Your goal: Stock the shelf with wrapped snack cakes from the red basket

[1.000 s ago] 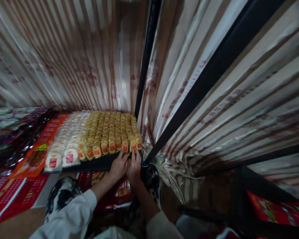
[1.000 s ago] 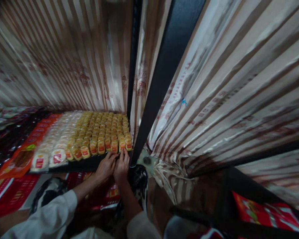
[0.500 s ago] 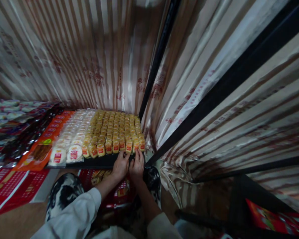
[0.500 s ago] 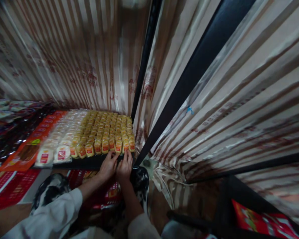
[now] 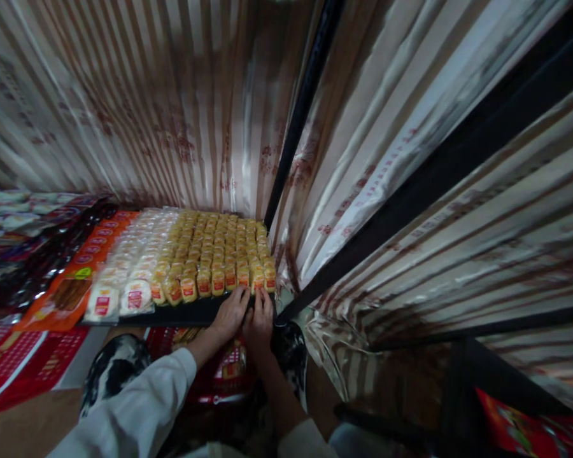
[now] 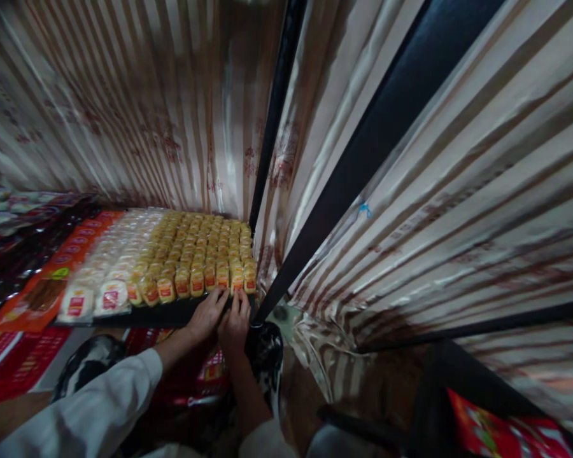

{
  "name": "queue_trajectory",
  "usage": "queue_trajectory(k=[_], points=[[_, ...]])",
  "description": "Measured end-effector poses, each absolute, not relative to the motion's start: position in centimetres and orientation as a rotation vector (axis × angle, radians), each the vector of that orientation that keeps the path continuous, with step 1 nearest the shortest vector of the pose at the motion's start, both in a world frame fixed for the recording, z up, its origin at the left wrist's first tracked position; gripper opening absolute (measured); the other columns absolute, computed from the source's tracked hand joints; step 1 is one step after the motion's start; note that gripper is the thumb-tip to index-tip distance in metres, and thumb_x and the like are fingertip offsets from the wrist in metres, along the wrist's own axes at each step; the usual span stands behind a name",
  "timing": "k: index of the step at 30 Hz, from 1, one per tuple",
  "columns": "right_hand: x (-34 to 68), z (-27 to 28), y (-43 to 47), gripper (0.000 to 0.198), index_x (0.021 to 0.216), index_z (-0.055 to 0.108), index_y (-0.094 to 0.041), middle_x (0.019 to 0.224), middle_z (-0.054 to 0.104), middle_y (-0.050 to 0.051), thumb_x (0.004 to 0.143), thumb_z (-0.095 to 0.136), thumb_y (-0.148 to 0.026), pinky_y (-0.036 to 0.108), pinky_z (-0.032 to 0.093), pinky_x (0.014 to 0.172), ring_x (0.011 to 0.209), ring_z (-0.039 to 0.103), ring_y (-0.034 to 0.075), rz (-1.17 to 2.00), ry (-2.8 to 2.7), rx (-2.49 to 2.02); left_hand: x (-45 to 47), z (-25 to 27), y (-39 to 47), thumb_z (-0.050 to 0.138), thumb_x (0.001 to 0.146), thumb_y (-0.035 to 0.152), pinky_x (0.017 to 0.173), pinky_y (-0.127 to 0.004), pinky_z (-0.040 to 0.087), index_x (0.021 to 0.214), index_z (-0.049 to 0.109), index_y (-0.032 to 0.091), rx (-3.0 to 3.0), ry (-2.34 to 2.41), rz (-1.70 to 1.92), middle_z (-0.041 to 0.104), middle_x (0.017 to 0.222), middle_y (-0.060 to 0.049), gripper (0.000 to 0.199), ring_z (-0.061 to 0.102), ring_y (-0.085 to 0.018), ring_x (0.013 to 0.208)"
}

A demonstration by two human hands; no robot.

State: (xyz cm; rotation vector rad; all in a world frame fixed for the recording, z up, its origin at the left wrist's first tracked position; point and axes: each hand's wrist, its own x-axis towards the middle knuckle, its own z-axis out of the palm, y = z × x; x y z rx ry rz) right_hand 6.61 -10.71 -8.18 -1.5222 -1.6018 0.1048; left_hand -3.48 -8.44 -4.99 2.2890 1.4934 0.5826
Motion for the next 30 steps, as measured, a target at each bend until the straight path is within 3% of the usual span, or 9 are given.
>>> queue_trajectory(k=[11,19,25,30], points=[[6.4,-8.3,-10.6,0.049,0.129,0.046,-0.01,0.128,0.043,0.02,0.082,0.035,-0.014,0.048,0.042,0.096,0.119,0.042,0.027,0.087,-1.633,-1.546,-3.6,-6.6,-8.3,0.039,0.081,0.007,0.107,-0.04,0.037,0.129,0.04,0.017,2.244,1.402,0.709,0.045,0.133,-0.012,0.049,0.039,-0.019,0.128],[7.0,-7.6,-12.3,0.041,0.123,0.051,-0.011,0.127,0.044,0.016,0.089,0.029,-0.018,0.044,0.041,0.099,0.12,0.044,0.022,0.22,-1.594,-1.455,-3.8,-5.9,-10.4,0.041,0.085,0.011,0.095,-0.031,0.046,0.115,0.052,0.016,2.291,1.455,0.67,0.054,0.118,-0.01,0.032,0.052,-0.017,0.111],[6.1,-9.5,-17.4,0.036,0.117,0.056,-0.016,0.111,0.061,0.012,0.088,0.035,-0.018,0.038,0.045,0.095,0.107,0.055,0.019,0.53,-1.84,-1.296,-7.3,-8.5,-16.6,0.04,0.086,0.013,0.086,-0.028,0.048,0.097,0.06,0.016,2.199,1.452,0.59,0.06,0.103,-0.008,0.023,0.056,-0.016,0.097],[4.3,-11.4,-17.2,0.036,0.116,0.058,-0.015,0.114,0.063,0.014,0.085,0.041,-0.011,0.032,0.045,0.091,0.104,0.059,0.021,0.987,-2.257,-1.751,-10.9,-11.9,-18.3,0.04,0.08,0.005,0.086,-0.031,0.046,0.105,0.061,0.013,1.924,1.577,0.088,0.06,0.113,-0.015,0.033,0.059,-0.021,0.1]])
